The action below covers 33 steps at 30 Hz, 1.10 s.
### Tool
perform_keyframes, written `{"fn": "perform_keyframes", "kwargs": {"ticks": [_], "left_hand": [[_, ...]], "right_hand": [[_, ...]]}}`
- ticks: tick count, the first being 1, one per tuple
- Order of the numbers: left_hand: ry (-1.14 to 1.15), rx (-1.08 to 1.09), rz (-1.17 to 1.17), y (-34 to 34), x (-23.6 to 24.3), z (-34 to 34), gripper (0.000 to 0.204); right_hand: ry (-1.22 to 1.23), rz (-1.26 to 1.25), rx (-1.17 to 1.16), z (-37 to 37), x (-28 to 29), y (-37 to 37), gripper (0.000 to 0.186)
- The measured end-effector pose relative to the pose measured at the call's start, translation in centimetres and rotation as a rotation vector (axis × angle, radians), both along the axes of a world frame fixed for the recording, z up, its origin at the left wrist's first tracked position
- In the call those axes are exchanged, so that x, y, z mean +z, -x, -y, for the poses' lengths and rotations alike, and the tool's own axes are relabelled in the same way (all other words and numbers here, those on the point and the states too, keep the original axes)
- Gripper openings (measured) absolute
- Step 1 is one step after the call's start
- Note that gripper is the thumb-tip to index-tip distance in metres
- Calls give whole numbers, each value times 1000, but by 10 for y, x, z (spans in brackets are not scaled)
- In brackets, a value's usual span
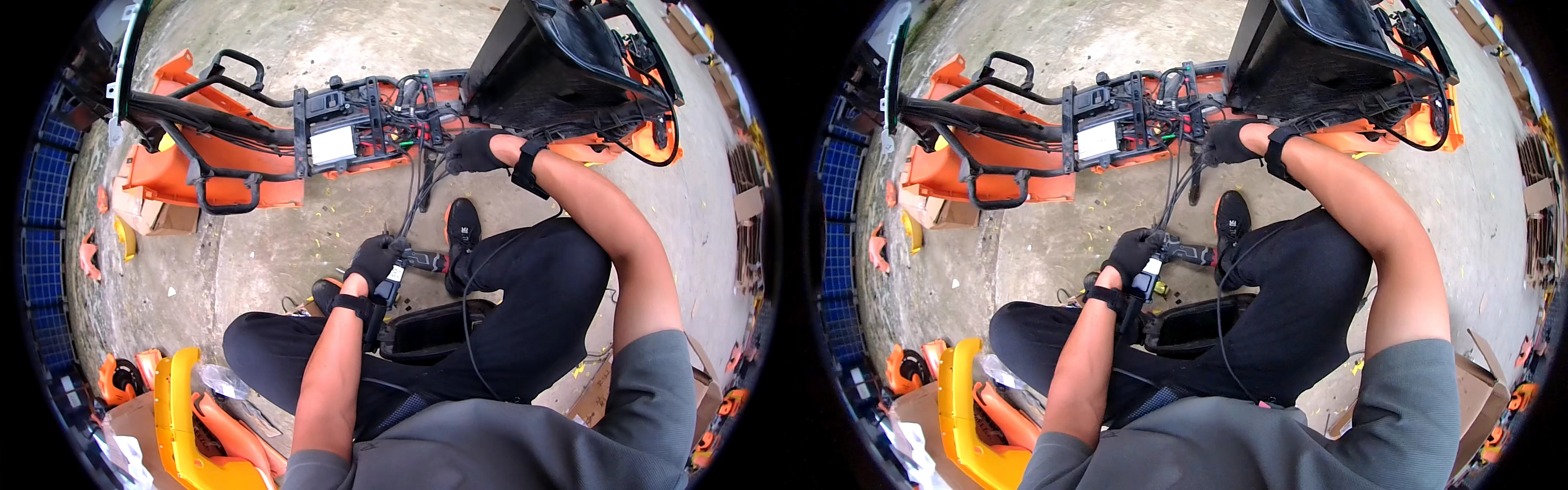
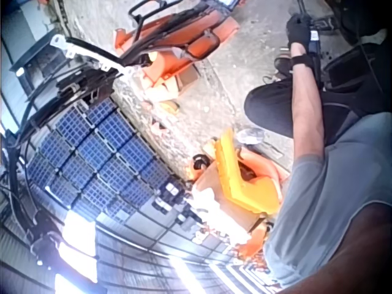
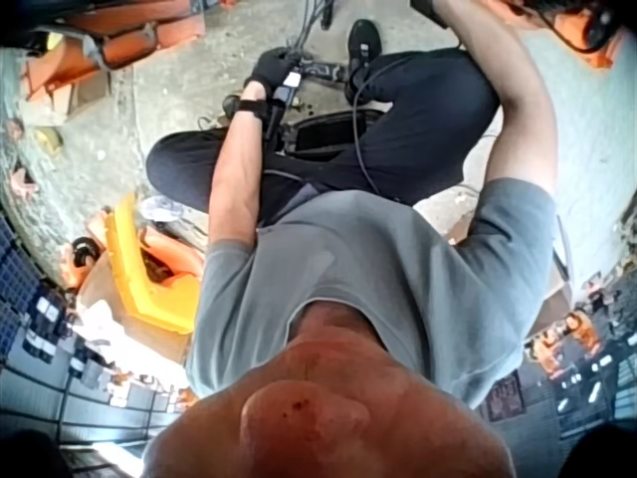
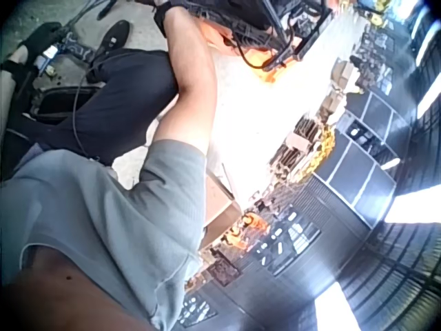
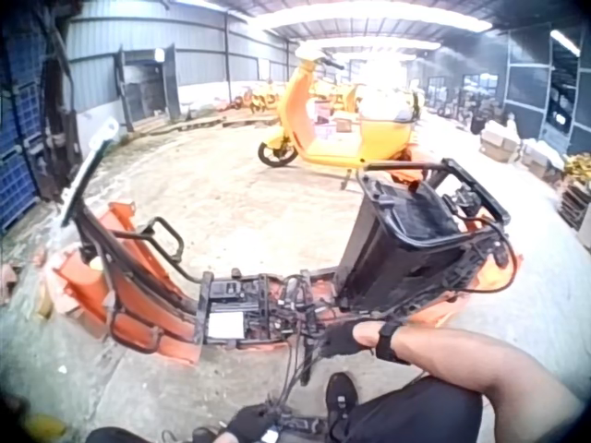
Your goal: The person picks through a box of fasteners on the floor and then works on the wiring harness of a scooter frame, holding up a digital dashboard unit and plugging together several electrical connectors by hand.
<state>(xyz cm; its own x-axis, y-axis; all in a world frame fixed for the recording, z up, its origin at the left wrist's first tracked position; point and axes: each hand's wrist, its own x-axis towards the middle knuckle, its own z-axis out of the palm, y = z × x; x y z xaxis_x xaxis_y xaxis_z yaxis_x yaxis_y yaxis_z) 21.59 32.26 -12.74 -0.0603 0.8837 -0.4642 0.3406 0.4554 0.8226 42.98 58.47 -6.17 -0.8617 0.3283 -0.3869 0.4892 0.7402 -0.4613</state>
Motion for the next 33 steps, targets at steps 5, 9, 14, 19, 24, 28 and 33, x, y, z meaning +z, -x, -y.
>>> {"fn": "perform_keyframes", "kwargs": {"ticks": [5, 9, 14, 19, 24, 28, 33], "left_hand": [[16, 25, 8, 6, -6, 6, 37], [32, -8, -40, 6, -9, 4, 41], [41, -27, -64, 7, -10, 6, 43], [-3, -57, -66, 5, -7, 5, 42], [-32, -60, -19, 7, -27, 7, 41], [-33, -56, 2, 10, -36, 9, 42], [-30, -80, -8, 9, -34, 8, 44]], "right_hand": [[504, 8, -315, 13, 32, 16, 25], [443, 26, -497, 13, 27, 19, 16], [316, -28, -470, 18, 32, 26, 8], [244, -62, -360, 13, 28, 21, 13], [239, -44, -340, 15, 36, 22, 14], [358, -16, -426, 17, 37, 24, 14], [440, -96, -401, 16, 27, 18, 15]]}}
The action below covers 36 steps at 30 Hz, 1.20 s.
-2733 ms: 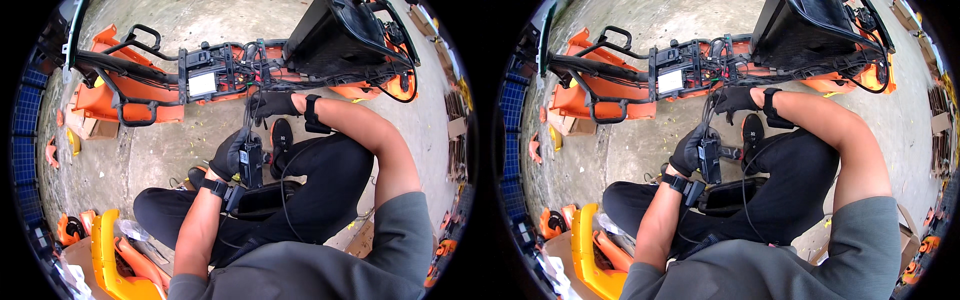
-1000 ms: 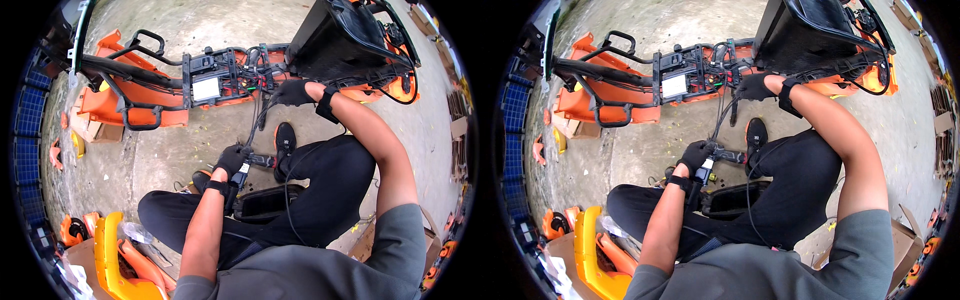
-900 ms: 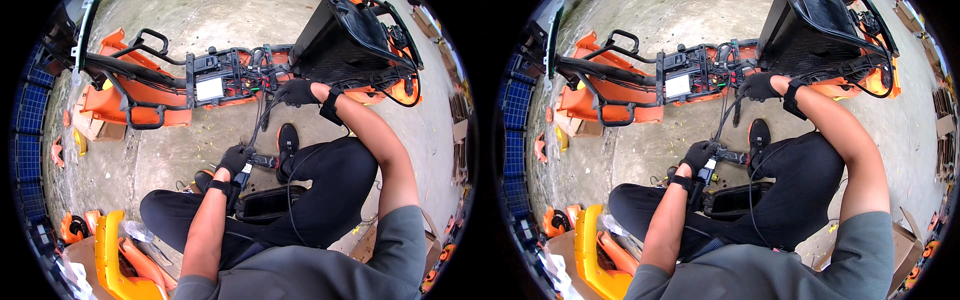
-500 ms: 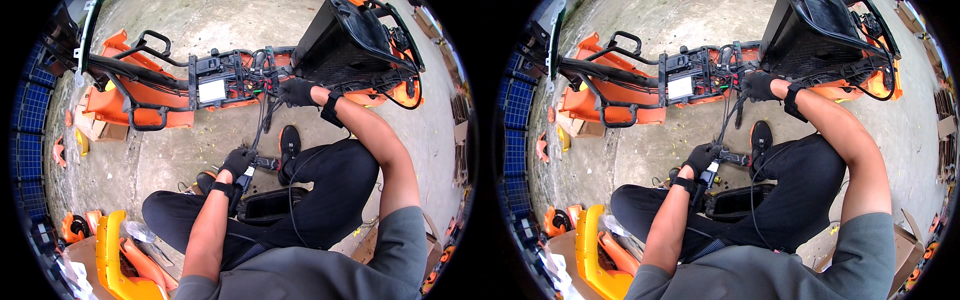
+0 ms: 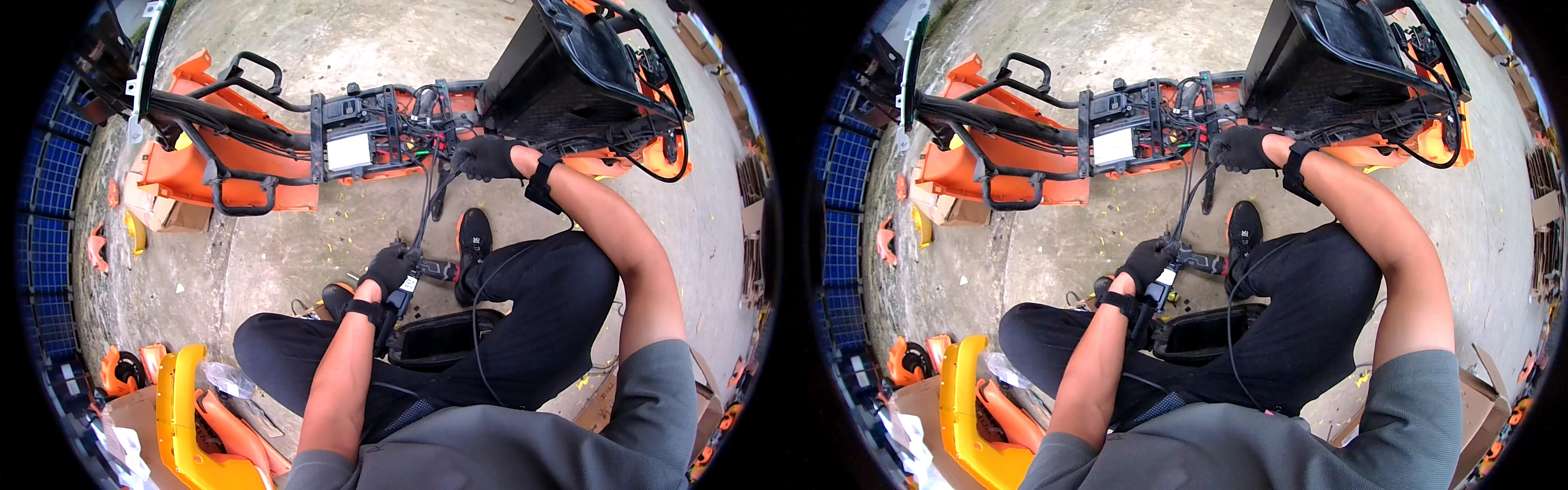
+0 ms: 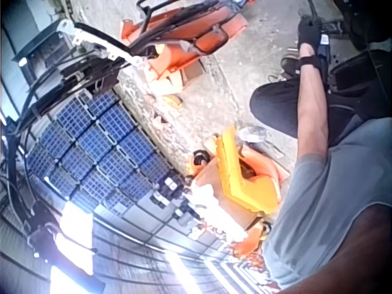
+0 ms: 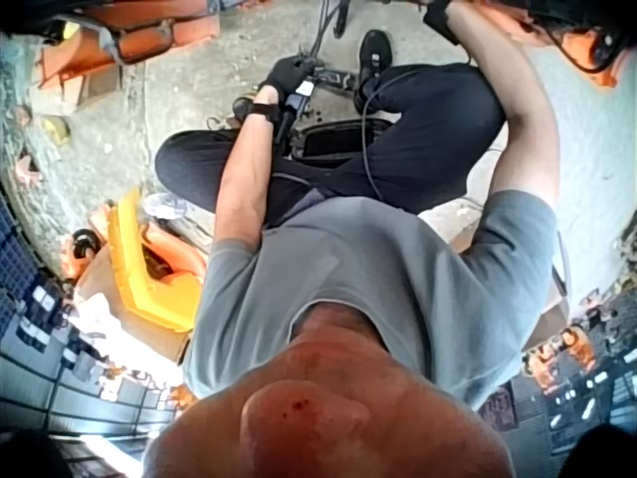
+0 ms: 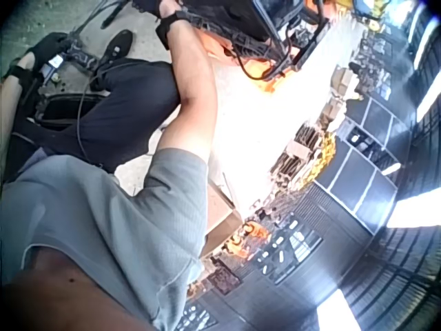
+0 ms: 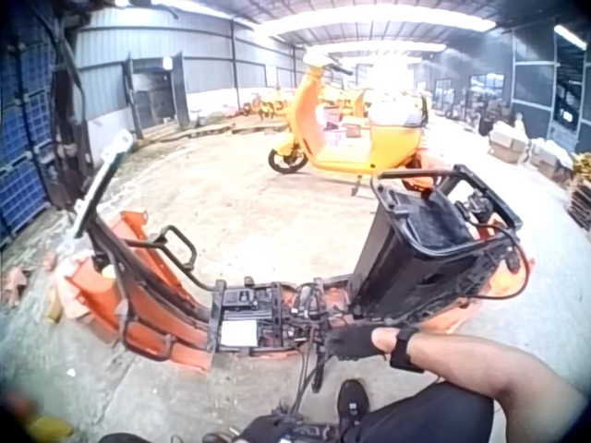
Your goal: The person picks through a box of fasteners on the floor and then works on the wiring harness of a scooter frame, holding up a digital dashboard unit and plugging together several electrical connectors by hand.
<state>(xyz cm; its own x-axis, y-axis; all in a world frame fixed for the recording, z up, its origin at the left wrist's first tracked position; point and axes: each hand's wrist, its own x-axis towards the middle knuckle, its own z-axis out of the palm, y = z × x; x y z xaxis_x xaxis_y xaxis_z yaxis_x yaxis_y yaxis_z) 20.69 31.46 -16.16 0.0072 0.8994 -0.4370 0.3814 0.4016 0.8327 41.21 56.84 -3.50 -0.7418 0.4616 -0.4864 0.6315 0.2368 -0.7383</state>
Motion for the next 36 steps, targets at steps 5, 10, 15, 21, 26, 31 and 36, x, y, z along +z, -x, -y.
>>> {"fn": "perform_keyframes", "kwargs": {"ticks": [5, 10, 15, 21, 26, 31, 36], "left_hand": [[-40, 6, 28, 0, -9, 1, 45], [-19, 11, 30, 0, -3, 2, 44], [-41, -6, 23, 0, -4, 1, 44], [-36, -18, -1, -3, 2, -1, 43], [-15, -19, -6, -1, -1, 1, 44], [-34, -17, 9, -1, -12, 1, 45], [-38, -24, 13, -1, -15, 1, 45]], "right_hand": [[-14, 4, 30, -1, 2, 1, 18], [20, 65, -14, 1, 3, 4, 20], [32, 59, -84, 3, 3, 8, 22], [-82, -41, -3, -1, -4, 2, 21], [-97, -23, 0, 2, 3, 5, 19], [-107, -20, 24, -1, 0, 1, 20], [95, 102, -93, 1, 1, 4, 22]]}}
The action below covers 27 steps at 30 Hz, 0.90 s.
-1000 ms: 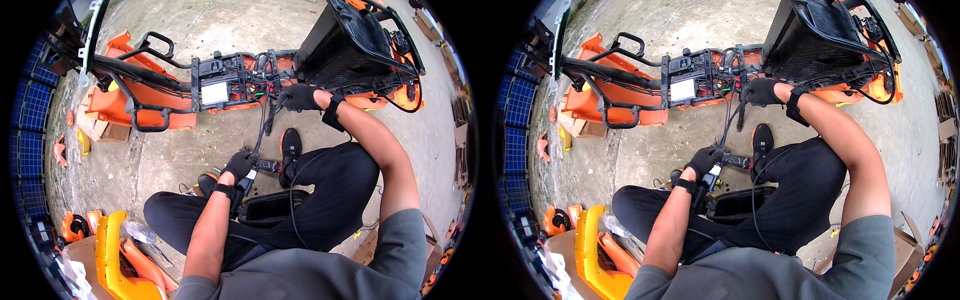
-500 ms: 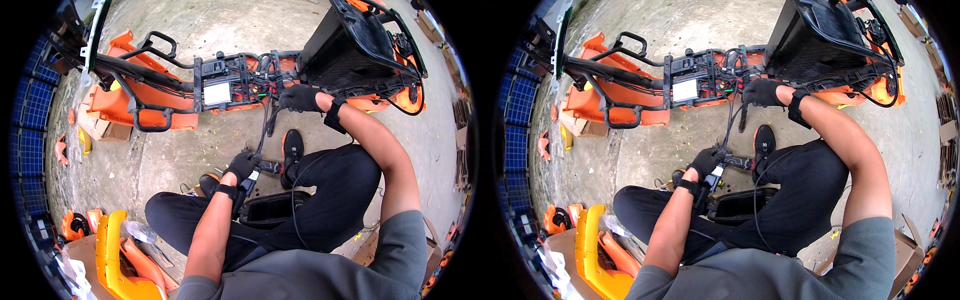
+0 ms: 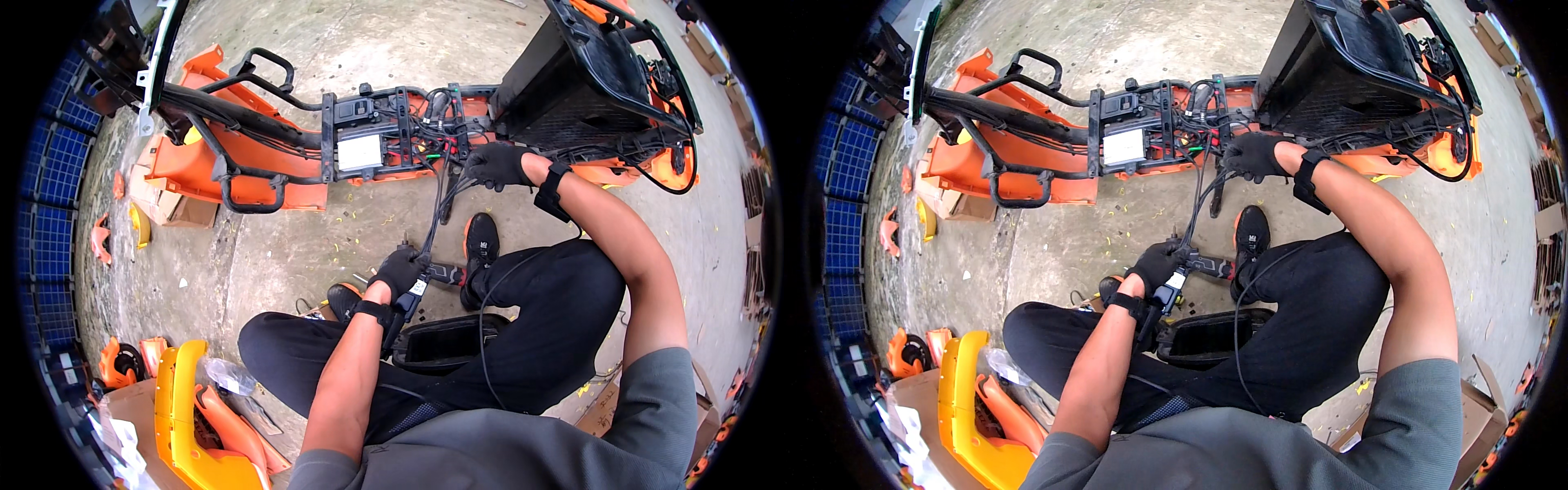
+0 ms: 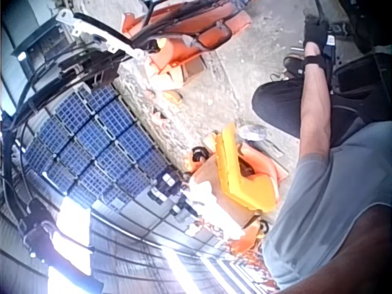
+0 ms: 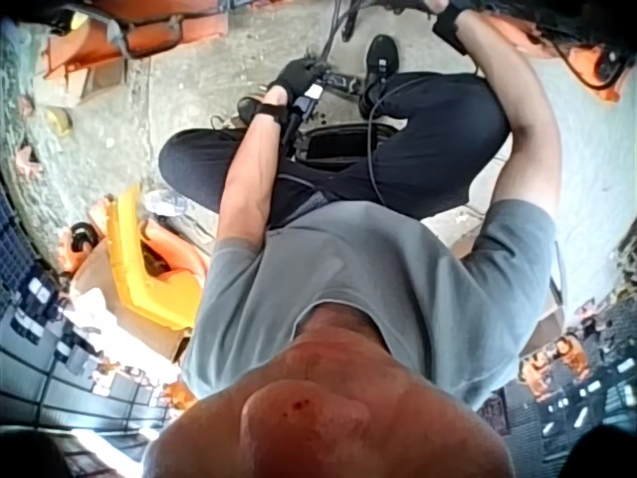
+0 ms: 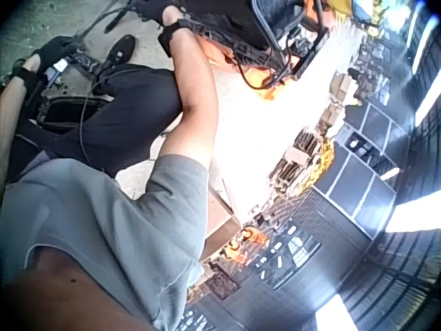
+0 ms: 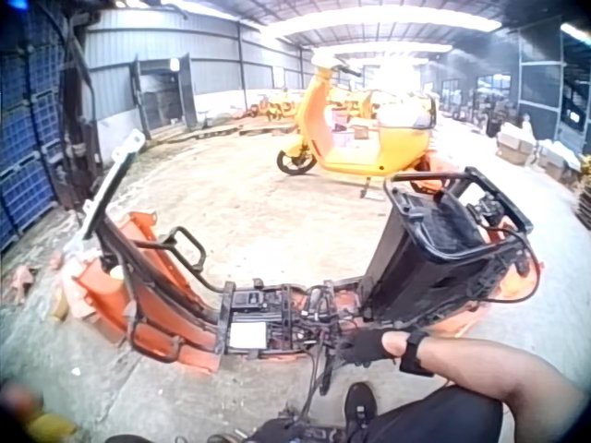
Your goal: The person picks through a box of fasteners on the floor and then works on the wiring harness of a scooter frame, holding up a digital dashboard unit and plugging together several electrical connectors by hand.
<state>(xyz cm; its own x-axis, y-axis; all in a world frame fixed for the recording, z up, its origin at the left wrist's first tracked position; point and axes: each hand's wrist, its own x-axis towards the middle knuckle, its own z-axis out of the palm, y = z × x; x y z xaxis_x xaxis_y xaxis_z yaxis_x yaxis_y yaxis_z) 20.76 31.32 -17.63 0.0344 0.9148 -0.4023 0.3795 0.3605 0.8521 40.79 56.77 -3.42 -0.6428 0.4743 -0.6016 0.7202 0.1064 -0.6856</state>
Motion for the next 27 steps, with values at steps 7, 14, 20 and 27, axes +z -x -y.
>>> {"fn": "perform_keyframes", "kwargs": {"ticks": [7, 14, 20, 27], "left_hand": [[-35, -8, -17, -1, 4, -2, 46], [-45, -13, -44, -1, 7, -1, 47], [-59, -26, -46, -1, 12, -2, 47], [-44, -13, -46, -1, 12, -2, 46]], "right_hand": [[-102, -47, 191, -5, -8, -6, 23], [-151, 24, 205, -6, -14, -4, 13], [-192, 71, 231, -4, -10, 0, 16], [-290, 60, 267, -2, -7, 2, 18]]}}
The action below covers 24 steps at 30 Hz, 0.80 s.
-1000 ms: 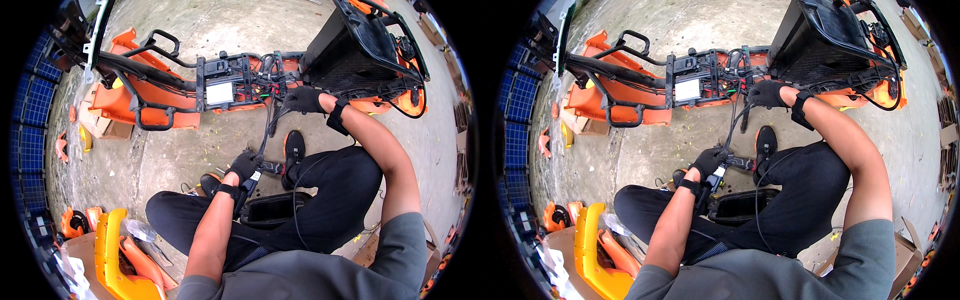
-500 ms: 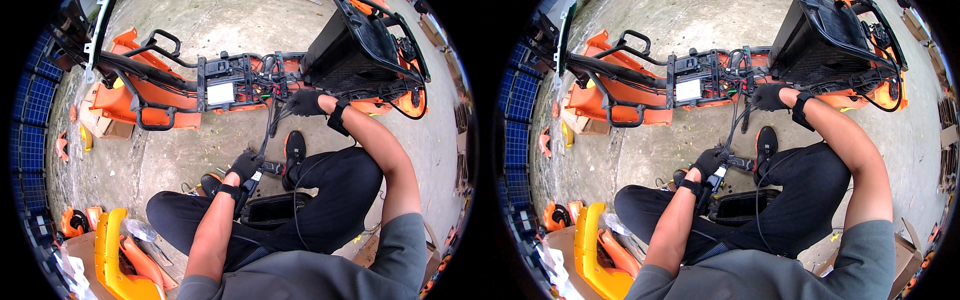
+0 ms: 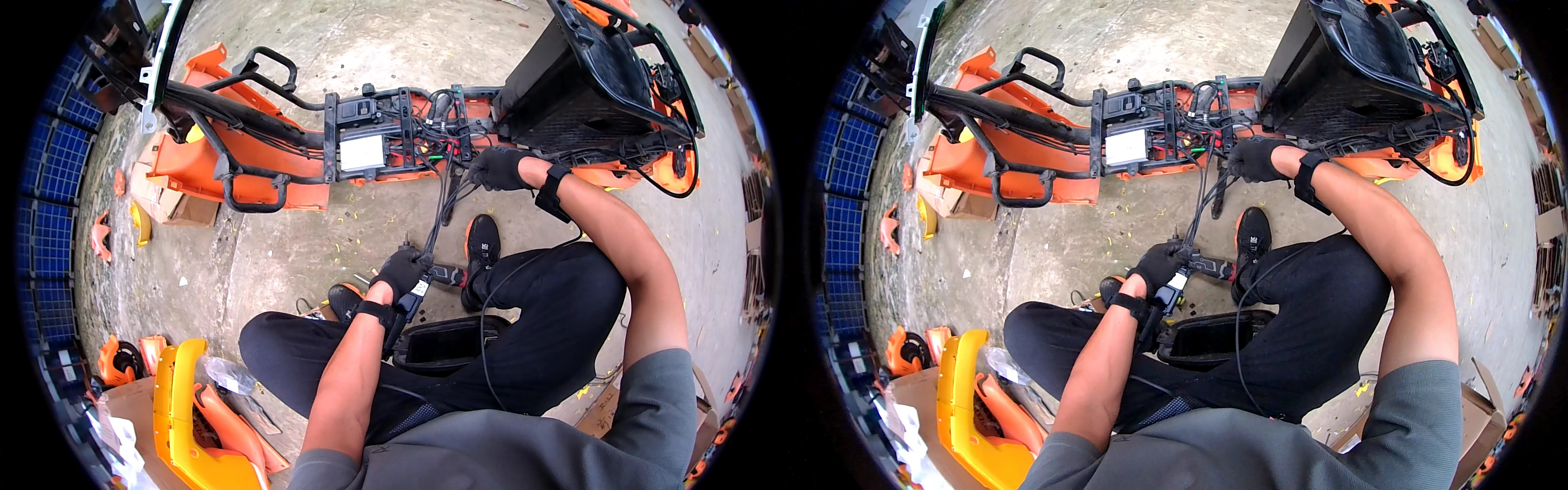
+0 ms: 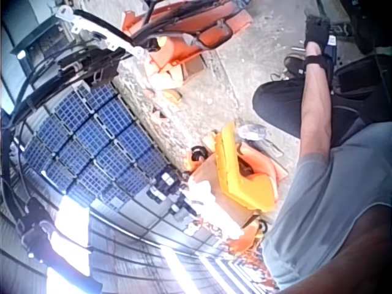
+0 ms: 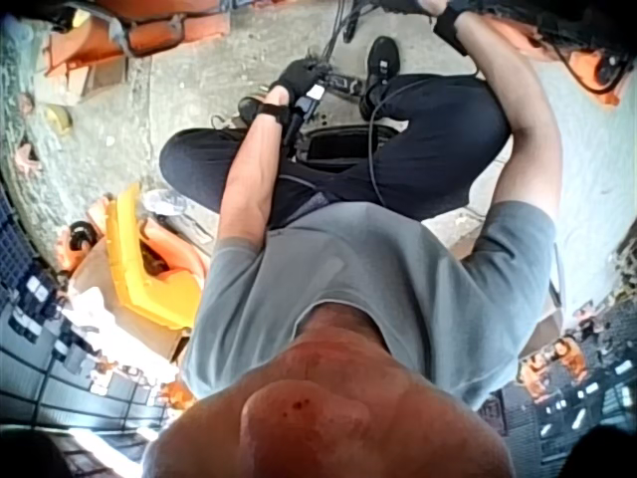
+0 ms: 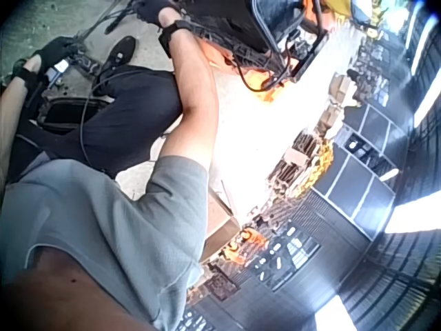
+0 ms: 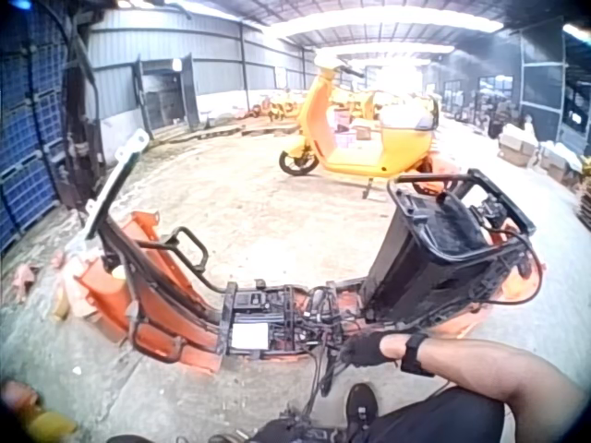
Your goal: The person picks through a box of fasteners on the floor and then works on the wiring harness of a scooter frame, holding up a digital dashboard unit and plugging together several electrical connectors by hand.
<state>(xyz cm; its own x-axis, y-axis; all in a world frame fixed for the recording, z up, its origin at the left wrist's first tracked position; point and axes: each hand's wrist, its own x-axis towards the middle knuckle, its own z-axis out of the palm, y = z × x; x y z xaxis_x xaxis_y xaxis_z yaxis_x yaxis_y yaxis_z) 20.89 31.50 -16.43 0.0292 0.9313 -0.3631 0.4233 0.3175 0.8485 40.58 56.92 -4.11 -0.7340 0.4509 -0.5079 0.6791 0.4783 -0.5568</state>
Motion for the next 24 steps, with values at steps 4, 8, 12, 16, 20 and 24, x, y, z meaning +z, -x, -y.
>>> {"fn": "perform_keyframes", "kwargs": {"ticks": [4, 8, 12, 16, 20, 24], "left_hand": [[23, -7, -12, 0, -3, -1, 46], [88, -55, -74, 2, 1, -1, 28], [96, -70, -67, -2, 8, -5, 28], [19, -28, -38, 1, 1, -2, 49], [46, -24, -61, 1, 0, 0, 41], [89, -65, -125, 1, 4, -2, 28]], "right_hand": [[-5, 13, 3, -1, 1, -1, 20], [-37, 55, -1, 5, 10, 5, 22], [-160, 12, 104, -1, 2, -3, 24], [-205, 37, 133, -1, 4, -1, 26], [-158, 85, 98, 4, 16, 4, 28], [-161, 137, 8, 5, 16, 9, 28]]}}
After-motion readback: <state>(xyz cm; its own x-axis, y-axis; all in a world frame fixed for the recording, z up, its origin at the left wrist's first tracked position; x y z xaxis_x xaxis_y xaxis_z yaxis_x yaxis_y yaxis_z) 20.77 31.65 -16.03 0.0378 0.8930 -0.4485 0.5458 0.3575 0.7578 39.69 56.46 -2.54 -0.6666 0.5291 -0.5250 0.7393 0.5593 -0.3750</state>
